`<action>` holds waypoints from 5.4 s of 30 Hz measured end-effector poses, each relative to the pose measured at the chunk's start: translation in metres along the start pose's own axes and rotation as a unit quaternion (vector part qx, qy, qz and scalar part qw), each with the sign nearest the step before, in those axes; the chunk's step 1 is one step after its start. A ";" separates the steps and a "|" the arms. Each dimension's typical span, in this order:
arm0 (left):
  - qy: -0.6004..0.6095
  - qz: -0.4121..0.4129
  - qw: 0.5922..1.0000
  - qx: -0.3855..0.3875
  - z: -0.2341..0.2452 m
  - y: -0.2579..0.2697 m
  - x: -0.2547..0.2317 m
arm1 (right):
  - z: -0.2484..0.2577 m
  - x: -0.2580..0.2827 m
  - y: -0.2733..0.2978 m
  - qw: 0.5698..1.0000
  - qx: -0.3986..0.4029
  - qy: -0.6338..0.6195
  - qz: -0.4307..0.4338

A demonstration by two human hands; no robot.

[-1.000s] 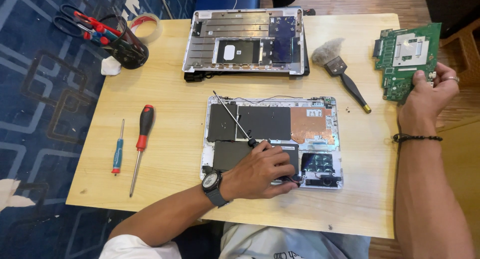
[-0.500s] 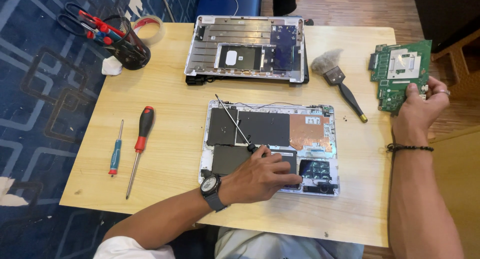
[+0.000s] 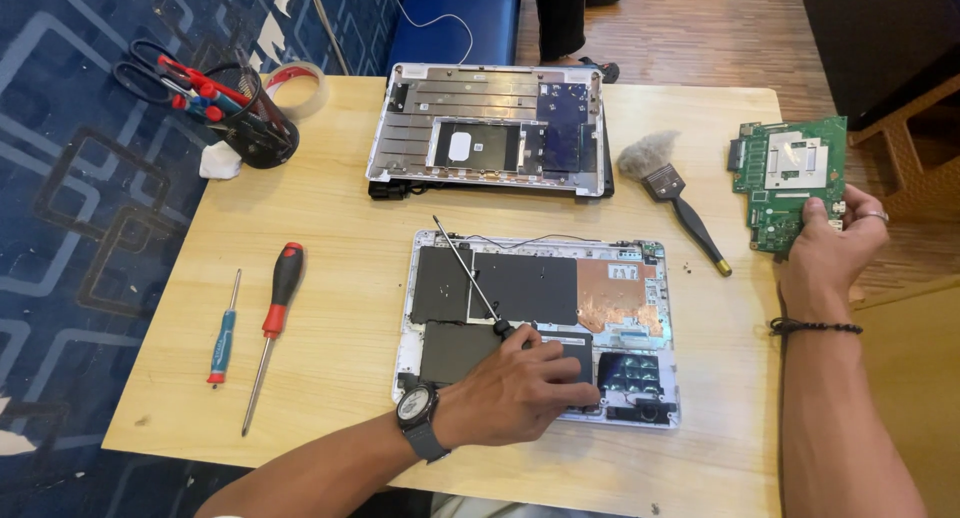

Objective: The person cleans a laptop battery with a brush, then places it into the laptop chassis. They connect the battery cable and install the motherboard into the chassis.

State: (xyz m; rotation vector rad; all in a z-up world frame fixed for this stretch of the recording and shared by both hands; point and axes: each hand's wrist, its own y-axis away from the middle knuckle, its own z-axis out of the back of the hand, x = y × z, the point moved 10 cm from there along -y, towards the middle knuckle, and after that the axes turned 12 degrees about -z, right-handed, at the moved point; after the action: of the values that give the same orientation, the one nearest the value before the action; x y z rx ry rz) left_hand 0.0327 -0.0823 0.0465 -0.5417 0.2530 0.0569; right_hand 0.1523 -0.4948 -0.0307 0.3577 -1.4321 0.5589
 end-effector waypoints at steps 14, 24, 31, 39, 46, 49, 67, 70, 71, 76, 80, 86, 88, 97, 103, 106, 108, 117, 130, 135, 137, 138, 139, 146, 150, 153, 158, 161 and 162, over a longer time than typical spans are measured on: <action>0.087 0.037 0.994 -0.050 0.005 0.000 0.010 | 0.022 -0.026 0.012 0.909 -0.086 -0.264 -0.311; 0.123 0.038 0.990 -0.059 0.013 -0.007 0.010 | 0.017 0.017 0.188 0.866 0.213 -0.153 -0.426; 0.060 0.018 0.997 -0.051 0.005 -0.002 0.010 | 0.012 0.028 0.247 0.848 0.266 -0.066 -0.453; 0.073 0.046 0.994 -0.073 0.003 0.002 0.016 | -0.006 0.021 0.235 0.877 0.325 -0.045 -0.351; 0.096 0.048 0.992 -0.068 0.003 0.001 0.018 | -0.007 0.030 0.220 0.932 0.318 0.077 -0.156; 0.100 0.050 0.992 -0.062 0.000 0.000 0.018 | -0.006 0.060 0.230 0.935 0.288 0.206 -0.001; 0.108 0.053 0.991 -0.051 -0.004 0.002 0.017 | -0.016 0.073 0.249 0.866 0.325 0.370 0.080; 0.105 0.056 0.992 -0.050 -0.004 0.002 0.020 | -0.018 0.081 0.251 0.866 0.330 0.361 0.103; 0.105 0.058 0.992 -0.048 -0.004 0.002 0.020 | -0.019 0.083 0.251 0.865 0.333 0.359 0.111; 0.102 0.067 0.992 -0.038 -0.004 0.002 0.023 | -0.022 0.083 0.250 0.860 0.350 0.345 0.133; 0.095 0.071 0.993 -0.028 -0.004 0.001 0.022 | -0.021 0.080 0.250 0.856 0.358 0.348 0.131; 0.065 0.095 0.993 -0.023 -0.006 0.003 0.025 | -0.023 0.084 0.247 0.854 0.366 0.347 0.130; 0.054 0.089 0.994 -0.012 -0.009 0.004 0.023 | -0.025 0.083 0.246 0.852 0.373 0.345 0.125; 0.052 0.072 0.996 0.015 -0.012 0.001 0.020 | -0.025 0.080 0.246 0.844 0.374 0.365 0.121; 0.045 0.052 0.997 0.023 -0.011 -0.002 0.016 | -0.023 0.083 0.248 0.846 0.364 0.370 0.125; 0.036 0.036 0.998 0.031 -0.011 -0.003 0.013 | -0.023 0.080 0.248 0.842 0.364 0.381 0.118; 0.040 0.030 0.998 0.032 -0.011 -0.004 0.012 | -0.023 0.079 0.248 0.843 0.362 0.380 0.117; 0.002 0.050 0.999 0.017 -0.017 -0.009 0.010 | -0.022 0.074 0.248 0.844 0.350 0.384 0.129; 0.051 0.080 0.994 -0.048 -0.013 -0.006 0.015 | -0.016 0.068 0.258 0.845 0.311 0.405 0.161; 0.039 0.096 0.994 -0.031 -0.015 -0.009 0.014 | -0.017 0.072 0.257 0.856 0.308 0.387 0.152; 0.037 0.107 0.993 -0.042 -0.013 -0.009 0.014 | -0.017 0.071 0.258 0.851 0.301 0.398 0.162; 0.037 0.108 0.993 -0.041 -0.015 -0.008 0.014 | -0.017 0.070 0.259 0.851 0.302 0.397 0.161; 0.037 0.105 0.993 -0.044 -0.016 -0.008 0.013 | -0.016 0.069 0.259 0.849 0.296 0.404 0.169; 0.041 0.083 0.995 -0.031 -0.019 -0.011 0.015 | -0.016 0.063 0.260 0.839 0.281 0.419 0.203; 0.042 0.081 0.996 -0.019 -0.017 -0.011 0.014 | -0.014 0.055 0.258 0.843 0.296 0.404 0.195; 0.011 0.043 0.999 -0.013 -0.015 -0.013 0.003 | -0.010 0.061 0.267 0.844 0.294 0.357 0.272; -0.044 0.036 0.998 0.004 -0.016 -0.015 -0.002 | -0.009 0.062 0.266 0.845 0.290 0.356 0.275; -0.039 0.032 0.999 -0.006 -0.012 -0.016 -0.001 | -0.009 0.063 0.266 0.847 0.290 0.353 0.272; -0.037 0.031 0.999 -0.005 -0.010 -0.018 -0.002 | -0.009 0.063 0.265 0.848 0.289 0.354 0.270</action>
State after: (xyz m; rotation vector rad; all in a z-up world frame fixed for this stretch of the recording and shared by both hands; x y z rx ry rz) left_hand 0.0305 -0.1028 0.0480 -0.5404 0.1982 0.1385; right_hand 0.0140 -0.2629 0.0046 0.1719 -0.5930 1.4340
